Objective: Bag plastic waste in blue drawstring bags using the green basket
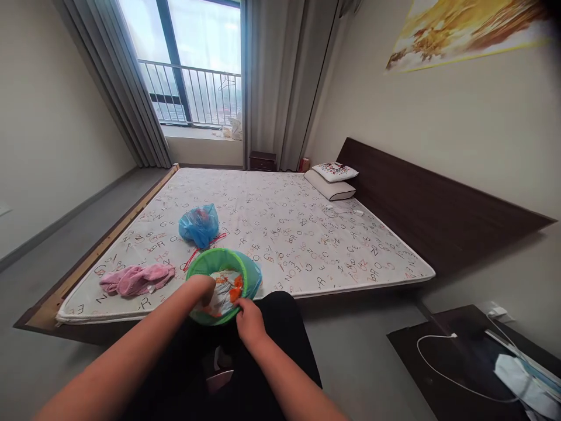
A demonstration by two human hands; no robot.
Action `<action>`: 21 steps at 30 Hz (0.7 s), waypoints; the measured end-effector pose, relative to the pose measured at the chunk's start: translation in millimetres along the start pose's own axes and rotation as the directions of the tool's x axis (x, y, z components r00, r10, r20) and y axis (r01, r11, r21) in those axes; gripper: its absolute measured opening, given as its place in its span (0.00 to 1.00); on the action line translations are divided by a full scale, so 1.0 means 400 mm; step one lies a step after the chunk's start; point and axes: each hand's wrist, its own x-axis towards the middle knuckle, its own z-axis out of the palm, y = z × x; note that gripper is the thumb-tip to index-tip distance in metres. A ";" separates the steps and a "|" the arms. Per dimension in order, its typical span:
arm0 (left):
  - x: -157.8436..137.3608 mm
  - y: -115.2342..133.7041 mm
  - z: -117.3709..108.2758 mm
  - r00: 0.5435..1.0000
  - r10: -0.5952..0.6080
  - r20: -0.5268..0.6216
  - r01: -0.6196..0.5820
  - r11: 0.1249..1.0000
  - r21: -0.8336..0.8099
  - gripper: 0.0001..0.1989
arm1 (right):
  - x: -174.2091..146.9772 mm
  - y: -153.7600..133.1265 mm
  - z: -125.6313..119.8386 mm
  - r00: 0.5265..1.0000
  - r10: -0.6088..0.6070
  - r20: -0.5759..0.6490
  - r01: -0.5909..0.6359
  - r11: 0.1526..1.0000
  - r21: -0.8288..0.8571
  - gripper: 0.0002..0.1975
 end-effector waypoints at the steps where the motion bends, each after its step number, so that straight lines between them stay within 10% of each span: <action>1: 0.002 0.016 0.000 1.000 0.012 0.001 -0.012 0.999 0.035 0.19 | -0.008 -0.006 0.007 1.000 0.023 -0.017 -0.022 0.999 0.037 0.25; 10: 0.053 0.202 0.123 0.934 0.354 -0.042 -0.356 0.932 -0.072 0.17 | -0.017 0.025 -0.014 0.964 0.253 -0.078 -0.239 0.959 0.149 0.19; 14: 0.107 0.190 0.146 0.928 0.372 -0.019 -0.371 0.919 -0.131 0.14 | 0.000 0.034 -0.042 0.895 0.445 -0.024 -0.417 0.857 0.303 0.18; 21: 0.139 0.172 0.099 0.958 0.285 -0.015 -0.284 0.943 -0.175 0.10 | 0.014 0.041 -0.058 0.897 0.441 -0.013 -0.397 0.820 0.413 0.16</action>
